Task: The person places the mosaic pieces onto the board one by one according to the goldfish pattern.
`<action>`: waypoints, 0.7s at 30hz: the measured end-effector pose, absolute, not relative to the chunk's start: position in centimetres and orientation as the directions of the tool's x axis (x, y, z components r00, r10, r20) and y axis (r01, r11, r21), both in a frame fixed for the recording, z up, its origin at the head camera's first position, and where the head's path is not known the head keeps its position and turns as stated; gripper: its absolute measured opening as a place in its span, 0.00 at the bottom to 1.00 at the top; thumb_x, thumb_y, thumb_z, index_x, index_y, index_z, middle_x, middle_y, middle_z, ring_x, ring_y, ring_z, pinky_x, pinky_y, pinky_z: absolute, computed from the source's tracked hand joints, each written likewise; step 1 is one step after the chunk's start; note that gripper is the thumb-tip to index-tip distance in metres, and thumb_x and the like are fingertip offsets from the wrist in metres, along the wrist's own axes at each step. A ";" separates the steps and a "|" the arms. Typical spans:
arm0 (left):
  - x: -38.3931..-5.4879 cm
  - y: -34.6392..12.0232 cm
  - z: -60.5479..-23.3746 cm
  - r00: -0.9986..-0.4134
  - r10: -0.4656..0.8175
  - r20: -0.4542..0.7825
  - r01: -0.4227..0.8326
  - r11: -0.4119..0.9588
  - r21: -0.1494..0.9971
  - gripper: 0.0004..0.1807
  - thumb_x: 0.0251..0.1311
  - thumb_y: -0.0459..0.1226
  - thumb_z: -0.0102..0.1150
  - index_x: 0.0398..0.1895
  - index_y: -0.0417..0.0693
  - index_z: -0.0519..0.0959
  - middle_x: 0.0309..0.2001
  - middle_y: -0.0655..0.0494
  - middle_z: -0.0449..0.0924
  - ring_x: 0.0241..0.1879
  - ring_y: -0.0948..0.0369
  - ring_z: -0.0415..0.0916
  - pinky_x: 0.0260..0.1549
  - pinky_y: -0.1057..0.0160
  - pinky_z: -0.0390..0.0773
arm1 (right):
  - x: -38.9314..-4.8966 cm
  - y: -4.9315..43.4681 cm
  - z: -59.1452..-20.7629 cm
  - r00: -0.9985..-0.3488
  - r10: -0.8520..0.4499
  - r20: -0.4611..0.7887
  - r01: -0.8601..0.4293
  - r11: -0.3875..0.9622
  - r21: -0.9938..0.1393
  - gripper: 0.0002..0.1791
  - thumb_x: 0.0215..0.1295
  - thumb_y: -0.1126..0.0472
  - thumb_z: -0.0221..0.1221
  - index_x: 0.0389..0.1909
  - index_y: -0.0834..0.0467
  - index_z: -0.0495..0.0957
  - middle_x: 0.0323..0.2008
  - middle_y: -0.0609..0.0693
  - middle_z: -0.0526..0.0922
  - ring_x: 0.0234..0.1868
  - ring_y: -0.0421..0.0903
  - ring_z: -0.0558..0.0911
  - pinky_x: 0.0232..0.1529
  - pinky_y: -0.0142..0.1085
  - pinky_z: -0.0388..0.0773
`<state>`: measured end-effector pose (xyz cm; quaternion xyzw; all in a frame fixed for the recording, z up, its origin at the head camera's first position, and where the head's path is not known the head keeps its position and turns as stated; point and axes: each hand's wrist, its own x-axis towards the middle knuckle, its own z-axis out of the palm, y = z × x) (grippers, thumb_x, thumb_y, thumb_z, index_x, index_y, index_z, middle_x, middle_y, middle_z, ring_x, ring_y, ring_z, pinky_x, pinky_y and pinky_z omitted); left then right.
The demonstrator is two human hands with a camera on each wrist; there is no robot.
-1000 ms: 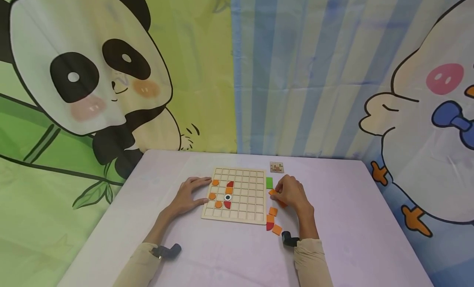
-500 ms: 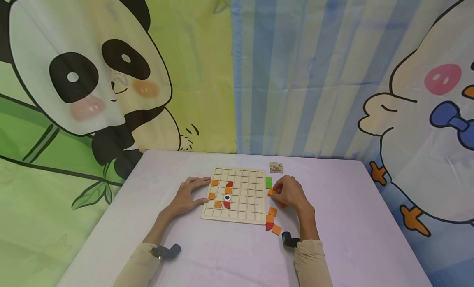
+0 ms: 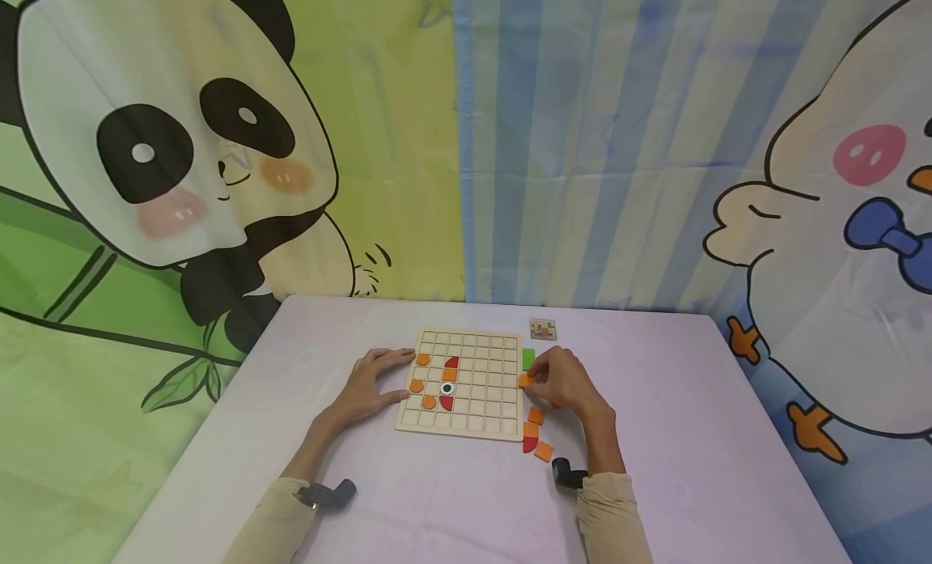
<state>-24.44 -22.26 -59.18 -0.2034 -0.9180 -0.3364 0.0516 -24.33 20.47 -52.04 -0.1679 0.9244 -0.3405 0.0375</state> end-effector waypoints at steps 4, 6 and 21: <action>-24.4 -22.2 -59.0 -0.913 0.338 0.229 0.406 0.687 0.602 0.41 0.61 0.51 0.80 0.78 0.63 0.76 0.79 0.65 0.74 0.77 0.51 0.67 0.75 0.38 0.60 | -24.2 20.1 -51.8 -0.932 -0.360 0.054 -0.310 0.708 -0.635 0.12 0.55 0.62 0.82 0.39 0.60 0.93 0.32 0.48 0.87 0.33 0.44 0.80 0.37 0.34 0.80; -24.3 -22.3 -59.0 -0.911 0.340 0.233 0.410 0.686 0.601 0.41 0.61 0.50 0.81 0.78 0.62 0.77 0.79 0.65 0.74 0.76 0.51 0.67 0.75 0.37 0.61 | -24.2 19.8 -51.8 -0.926 -0.373 0.060 -0.324 0.704 -0.632 0.12 0.55 0.62 0.82 0.39 0.60 0.93 0.32 0.48 0.88 0.34 0.44 0.81 0.38 0.35 0.80; -24.3 -22.2 -58.8 -0.913 0.340 0.226 0.405 0.681 0.610 0.41 0.61 0.50 0.81 0.78 0.61 0.77 0.79 0.63 0.74 0.77 0.50 0.67 0.75 0.37 0.60 | -23.8 17.9 -51.5 -0.920 -0.391 0.038 -0.329 0.713 -0.619 0.11 0.55 0.60 0.83 0.38 0.57 0.93 0.32 0.45 0.89 0.35 0.41 0.81 0.41 0.37 0.81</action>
